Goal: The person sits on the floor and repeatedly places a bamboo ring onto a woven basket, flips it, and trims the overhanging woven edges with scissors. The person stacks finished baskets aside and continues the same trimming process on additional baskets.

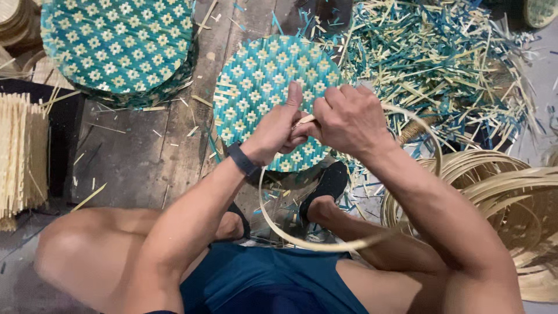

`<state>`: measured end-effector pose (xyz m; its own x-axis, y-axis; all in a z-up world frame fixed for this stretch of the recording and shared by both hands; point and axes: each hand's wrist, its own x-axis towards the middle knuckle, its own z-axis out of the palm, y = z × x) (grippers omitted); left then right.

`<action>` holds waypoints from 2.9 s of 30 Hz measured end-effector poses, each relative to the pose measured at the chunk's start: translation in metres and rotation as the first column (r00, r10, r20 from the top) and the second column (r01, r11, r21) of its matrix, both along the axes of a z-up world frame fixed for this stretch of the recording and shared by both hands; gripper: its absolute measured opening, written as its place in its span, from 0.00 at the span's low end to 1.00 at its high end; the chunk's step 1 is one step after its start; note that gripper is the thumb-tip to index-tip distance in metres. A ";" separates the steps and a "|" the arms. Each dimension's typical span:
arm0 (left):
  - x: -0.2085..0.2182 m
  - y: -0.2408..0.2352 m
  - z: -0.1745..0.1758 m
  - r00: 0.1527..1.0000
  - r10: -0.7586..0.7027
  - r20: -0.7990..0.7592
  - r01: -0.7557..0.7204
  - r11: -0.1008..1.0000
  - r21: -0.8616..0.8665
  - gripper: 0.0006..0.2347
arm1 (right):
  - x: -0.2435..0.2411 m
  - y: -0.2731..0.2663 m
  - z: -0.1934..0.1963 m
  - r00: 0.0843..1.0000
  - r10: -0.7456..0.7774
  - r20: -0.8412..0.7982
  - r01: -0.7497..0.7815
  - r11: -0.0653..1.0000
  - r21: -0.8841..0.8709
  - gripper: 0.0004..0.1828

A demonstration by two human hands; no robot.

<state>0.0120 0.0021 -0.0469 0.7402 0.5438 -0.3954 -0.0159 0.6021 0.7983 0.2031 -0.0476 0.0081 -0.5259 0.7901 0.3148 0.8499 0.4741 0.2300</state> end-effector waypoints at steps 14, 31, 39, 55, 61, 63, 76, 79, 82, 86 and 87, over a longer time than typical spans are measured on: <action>-0.008 0.006 -0.021 0.938 0.329 0.109 -0.305 0.933 -0.192 0.19 | 0.032 0.002 -0.008 0.889 -0.401 -0.221 0.386 0.916 -0.110 0.32; 0.014 0.022 0.015 0.985 0.174 0.019 -0.172 0.984 -0.052 0.19 | 0.037 0.006 0.027 0.988 -0.065 -0.142 0.090 0.980 0.179 0.35; 0.012 0.015 -0.006 0.974 0.224 0.028 -0.221 0.970 -0.099 0.20 | 0.023 -0.001 0.006 0.933 -0.298 -0.202 0.310 0.950 0.031 0.37; -0.048 0.069 -0.060 0.671 0.654 0.348 -0.467 0.738 -0.487 0.18 | 0.126 -0.033 -0.061 -0.584 -0.419 -0.695 -0.164 0.900 -0.404 0.30; -0.065 0.091 -0.044 0.893 0.438 0.107 -0.398 0.877 -0.270 0.16 | 0.133 -0.033 -0.079 -0.576 -0.564 -0.591 -0.279 0.816 -0.506 0.24; -0.068 0.094 -0.048 0.911 0.392 0.132 -0.351 0.901 -0.253 0.17 | 0.129 -0.029 -0.077 -0.569 -0.585 -0.578 -0.216 0.784 -0.581 0.29; -0.063 0.087 -0.112 0.712 0.607 0.351 -0.409 0.766 -0.496 0.18 | 0.127 -0.027 -0.096 -0.639 -0.481 -0.601 -0.230 0.864 -0.448 0.26; -0.061 0.081 -0.134 0.684 0.616 0.391 -0.391 0.761 -0.517 0.19 | 0.133 -0.021 -0.124 -0.708 -0.425 -0.564 -0.233 0.895 -0.381 0.23; -0.067 0.079 -0.154 0.689 0.611 0.390 -0.388 0.765 -0.514 0.20 | 0.132 -0.021 -0.139 -0.655 -0.435 -0.618 -0.164 0.880 -0.446 0.25; -0.073 0.082 -0.173 0.670 0.685 0.284 -0.511 0.704 -0.494 0.13 | 0.123 -0.017 -0.146 -0.467 -0.525 -0.711 -0.009 0.807 -0.590 0.19; -0.073 0.082 -0.179 0.639 0.705 0.306 -0.519 0.689 -0.506 0.14 | 0.119 -0.014 -0.152 -0.442 -0.578 -0.686 0.012 0.761 -0.649 0.17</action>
<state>-0.0610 0.0836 -0.2259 0.4156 0.8321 -0.3673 -0.7757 0.5351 0.3344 0.3225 -0.0618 -0.1442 0.5242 0.8124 -0.2553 -0.1633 -0.1983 -0.9664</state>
